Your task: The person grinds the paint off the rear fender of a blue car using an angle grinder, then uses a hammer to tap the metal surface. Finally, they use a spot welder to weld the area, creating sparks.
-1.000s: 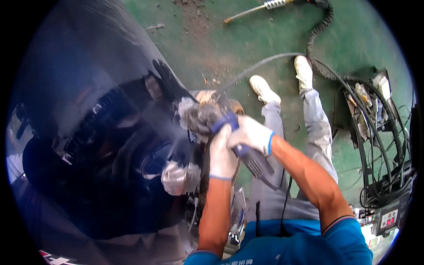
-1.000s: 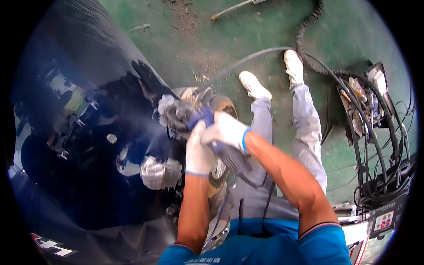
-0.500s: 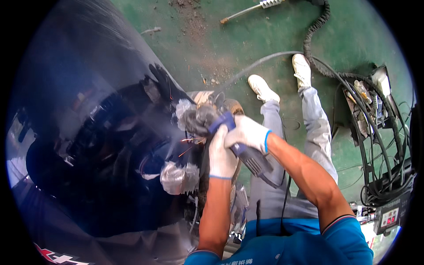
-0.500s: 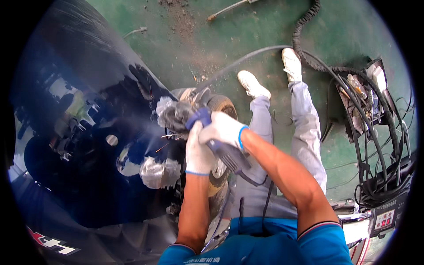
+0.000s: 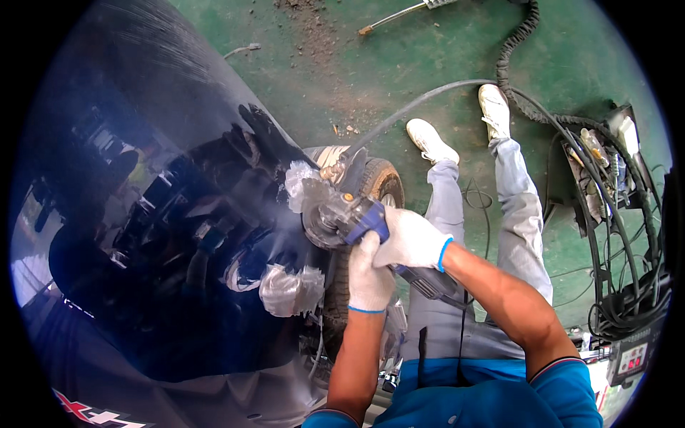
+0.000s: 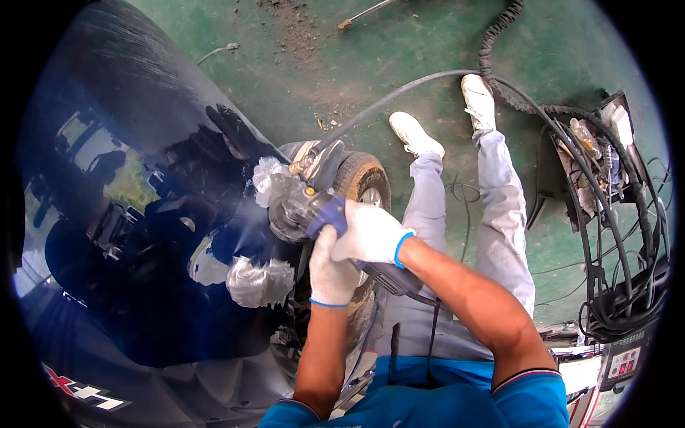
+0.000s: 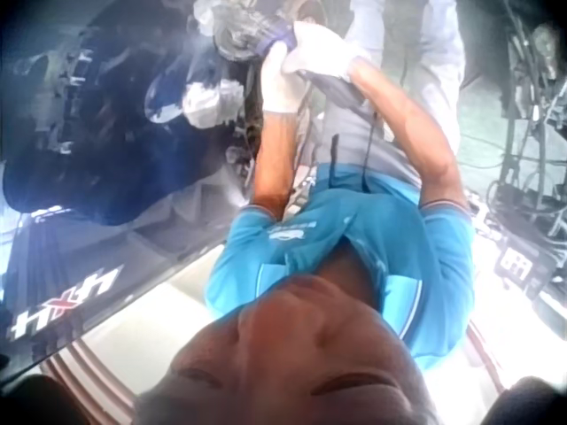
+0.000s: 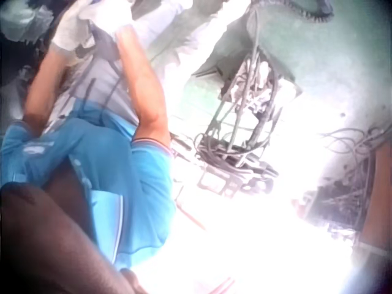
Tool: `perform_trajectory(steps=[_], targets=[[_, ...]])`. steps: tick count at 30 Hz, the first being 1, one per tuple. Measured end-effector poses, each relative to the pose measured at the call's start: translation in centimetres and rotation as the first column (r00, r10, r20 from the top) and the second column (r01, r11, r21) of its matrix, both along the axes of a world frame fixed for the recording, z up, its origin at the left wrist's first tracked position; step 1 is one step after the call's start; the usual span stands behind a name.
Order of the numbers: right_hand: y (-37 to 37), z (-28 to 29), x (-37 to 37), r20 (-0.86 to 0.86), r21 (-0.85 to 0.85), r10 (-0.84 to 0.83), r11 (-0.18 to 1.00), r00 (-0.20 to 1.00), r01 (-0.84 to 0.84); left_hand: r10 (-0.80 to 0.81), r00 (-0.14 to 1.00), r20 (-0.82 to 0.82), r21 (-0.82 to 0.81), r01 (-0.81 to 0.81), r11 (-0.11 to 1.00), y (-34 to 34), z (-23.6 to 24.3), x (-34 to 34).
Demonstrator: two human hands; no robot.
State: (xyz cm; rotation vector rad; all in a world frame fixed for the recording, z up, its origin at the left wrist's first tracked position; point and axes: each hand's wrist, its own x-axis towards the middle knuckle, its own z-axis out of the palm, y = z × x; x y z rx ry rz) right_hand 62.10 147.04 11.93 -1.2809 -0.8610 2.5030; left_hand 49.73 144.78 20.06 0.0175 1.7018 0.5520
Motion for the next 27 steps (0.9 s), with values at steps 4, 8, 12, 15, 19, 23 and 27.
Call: perform_trajectory(steps=[4,8,12,15,19,23,27], targets=[[3.0,0.0,-0.3,-0.030,-0.047,-0.041,0.998,0.999,0.040,0.006,0.999,0.040,0.000,-0.006,1.000,2.5,-0.3,-1.1],[0.0,1.1,0.0,-0.137,0.152,-0.247,0.952,0.959,0.267,-0.017,0.995,-0.100,0.121,0.029,0.992,0.0,0.6,0.4],[4.7,0.2,0.9,-0.128,-0.140,-0.040,0.990,0.991,0.022,-0.180,0.984,0.004,0.042,0.180,0.983,1.8,-0.7,-2.0],[1.4,0.6,0.5,-0.131,0.026,-0.185,0.982,0.974,0.190,0.000,0.998,-0.059,0.016,0.001,1.000,1.0,-0.1,0.0],[3.3,0.0,0.6,-0.057,-0.073,-0.034,0.997,0.998,0.030,0.039,0.995,0.090,-0.025,-0.037,0.999,2.0,-0.9,-1.1],[2.6,-0.5,1.3,0.007,-0.053,0.073,0.996,0.997,-0.073,0.123,0.985,0.120,-0.064,-0.116,0.991,1.3,-1.4,0.3],[-1.3,-0.5,1.9,0.136,-0.033,0.120,0.993,0.984,-0.116,0.009,0.993,0.120,-0.034,-0.005,0.999,-4.0,-3.1,-0.5]])
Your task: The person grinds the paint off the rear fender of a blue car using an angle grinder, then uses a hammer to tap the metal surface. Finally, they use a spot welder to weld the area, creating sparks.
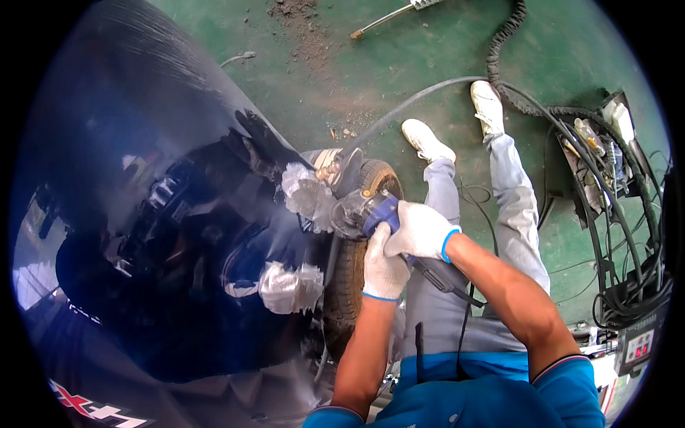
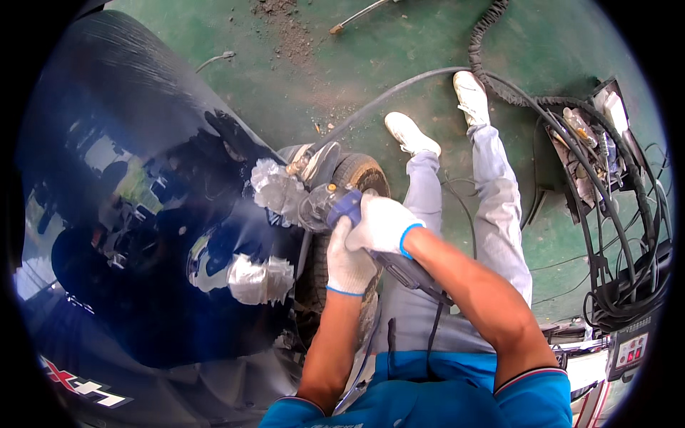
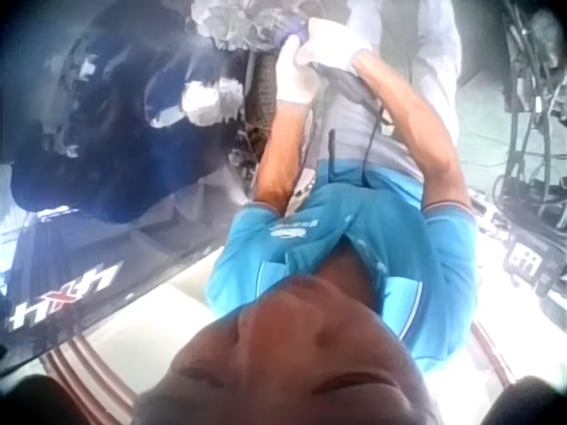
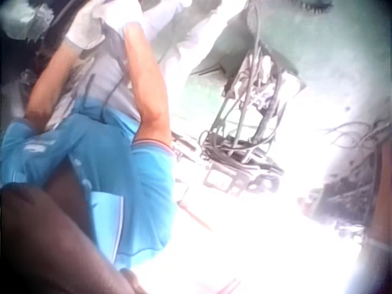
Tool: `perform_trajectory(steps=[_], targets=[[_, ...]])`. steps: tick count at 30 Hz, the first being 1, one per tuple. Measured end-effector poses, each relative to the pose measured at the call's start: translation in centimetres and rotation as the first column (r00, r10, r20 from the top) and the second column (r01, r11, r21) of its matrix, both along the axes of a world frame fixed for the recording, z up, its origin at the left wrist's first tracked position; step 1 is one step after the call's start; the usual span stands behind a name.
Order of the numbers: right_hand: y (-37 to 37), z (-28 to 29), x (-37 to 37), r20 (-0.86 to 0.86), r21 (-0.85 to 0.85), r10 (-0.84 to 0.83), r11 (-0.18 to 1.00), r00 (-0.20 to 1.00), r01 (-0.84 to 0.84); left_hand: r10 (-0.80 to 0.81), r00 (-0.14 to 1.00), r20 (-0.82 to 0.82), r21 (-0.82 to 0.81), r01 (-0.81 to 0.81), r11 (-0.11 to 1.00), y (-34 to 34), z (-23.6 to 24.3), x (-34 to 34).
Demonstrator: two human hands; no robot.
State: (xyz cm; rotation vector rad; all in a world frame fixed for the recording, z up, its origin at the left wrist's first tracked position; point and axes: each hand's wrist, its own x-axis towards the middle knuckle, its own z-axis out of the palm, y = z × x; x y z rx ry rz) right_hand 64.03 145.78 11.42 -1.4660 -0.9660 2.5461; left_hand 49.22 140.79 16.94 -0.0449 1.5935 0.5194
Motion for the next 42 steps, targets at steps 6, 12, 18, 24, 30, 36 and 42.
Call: perform_trajectory(steps=[6,12,18,24,30,36,42], targets=[[0.8,0.6,-0.5,-0.083,-0.029,-0.053,0.998,0.995,0.051,0.030,0.998,-0.052,-0.014,-0.031,0.999,1.8,1.8,-0.1],[1.0,1.5,-1.6,-0.348,-0.169,-0.426,0.905,0.835,0.391,-0.064,0.980,-0.190,-0.032,0.059,0.998,5.2,4.2,0.7],[0.5,-0.7,-3.3,-0.304,-0.436,-0.508,0.827,0.806,0.356,-0.064,0.982,-0.175,-0.085,0.050,0.995,6.1,2.1,-0.9],[2.9,-0.4,-1.8,-0.276,-0.516,-0.490,0.801,0.827,0.303,-0.026,0.985,-0.170,-0.086,0.011,0.996,7.7,1.6,0.0],[-0.9,-2.7,-4.1,-0.319,-0.296,-0.388,0.907,0.865,0.298,-0.027,0.989,-0.149,-0.096,0.012,0.995,6.5,2.4,0.3],[1.5,0.6,-1.6,-0.270,-0.039,-0.260,0.965,0.927,0.259,-0.027,0.991,-0.131,-0.033,0.023,0.999,4.9,3.2,-0.3],[3.9,0.6,-2.8,-0.130,-0.018,-0.175,0.985,0.976,0.174,-0.060,0.992,-0.112,0.078,0.069,0.995,6.6,3.2,-0.6]])
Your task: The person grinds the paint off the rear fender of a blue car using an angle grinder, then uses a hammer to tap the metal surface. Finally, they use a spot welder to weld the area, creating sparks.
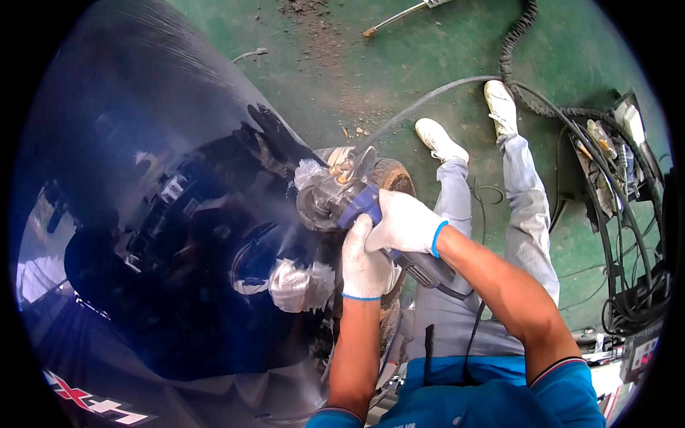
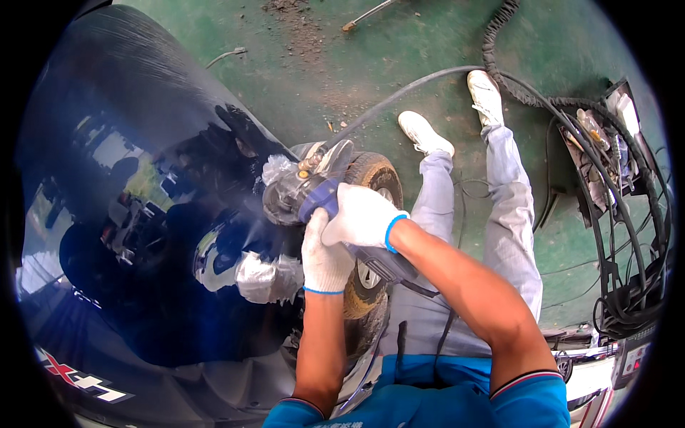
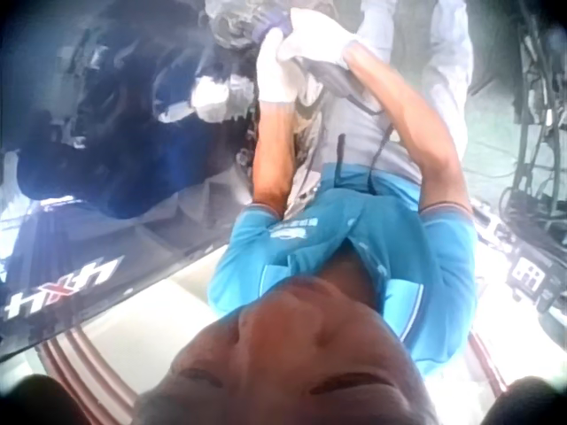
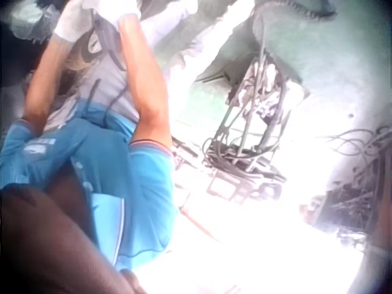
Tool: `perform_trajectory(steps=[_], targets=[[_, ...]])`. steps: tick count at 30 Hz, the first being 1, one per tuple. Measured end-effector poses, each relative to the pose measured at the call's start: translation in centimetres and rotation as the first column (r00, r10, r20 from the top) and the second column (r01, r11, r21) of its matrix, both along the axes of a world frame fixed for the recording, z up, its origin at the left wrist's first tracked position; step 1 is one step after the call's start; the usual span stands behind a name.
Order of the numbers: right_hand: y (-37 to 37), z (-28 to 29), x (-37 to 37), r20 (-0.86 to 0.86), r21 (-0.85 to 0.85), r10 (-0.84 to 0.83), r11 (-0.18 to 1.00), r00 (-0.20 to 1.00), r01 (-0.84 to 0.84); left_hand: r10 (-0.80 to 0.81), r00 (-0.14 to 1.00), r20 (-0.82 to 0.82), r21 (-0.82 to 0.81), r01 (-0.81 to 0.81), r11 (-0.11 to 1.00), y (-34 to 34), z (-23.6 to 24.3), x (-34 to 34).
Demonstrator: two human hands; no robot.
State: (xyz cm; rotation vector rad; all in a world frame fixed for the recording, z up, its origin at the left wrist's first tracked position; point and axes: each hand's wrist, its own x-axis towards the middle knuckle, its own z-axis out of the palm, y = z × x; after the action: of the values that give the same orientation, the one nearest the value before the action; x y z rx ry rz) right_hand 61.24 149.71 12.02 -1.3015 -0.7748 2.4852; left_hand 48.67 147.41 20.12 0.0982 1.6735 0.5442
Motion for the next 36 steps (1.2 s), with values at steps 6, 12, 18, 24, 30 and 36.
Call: perform_trajectory(steps=[6,12,18,24,30,36], targets=[[-1.5,0.4,0.5,0.021,0.134,0.041,0.990,0.999,-0.043,0.039,0.999,-0.002,-0.024,-0.039,0.999,-1.1,0.7,1.1],[0.8,0.5,1.5,0.134,0.145,0.099,0.982,0.986,-0.119,0.098,0.988,0.117,0.005,-0.099,0.995,-1.1,-1.6,0.4],[2.5,1.8,2.5,0.193,0.255,0.169,0.942,0.967,-0.216,0.118,0.959,0.257,0.045,-0.134,0.990,-0.2,-1.4,0.8],[3.5,1.7,2.7,0.320,0.251,0.210,0.921,0.924,-0.297,0.129,0.917,0.377,0.054,-0.161,0.986,-0.2,-4.0,0.3],[1.0,2.9,5.0,0.338,0.177,0.103,0.969,0.936,-0.171,0.150,0.959,0.242,-0.062,-0.139,0.988,-1.5,-2.0,2.8],[-2.6,0.5,2.7,0.082,0.040,0.054,0.998,0.995,-0.058,0.140,0.989,0.056,-0.132,-0.132,0.983,-1.6,0.0,2.5]])
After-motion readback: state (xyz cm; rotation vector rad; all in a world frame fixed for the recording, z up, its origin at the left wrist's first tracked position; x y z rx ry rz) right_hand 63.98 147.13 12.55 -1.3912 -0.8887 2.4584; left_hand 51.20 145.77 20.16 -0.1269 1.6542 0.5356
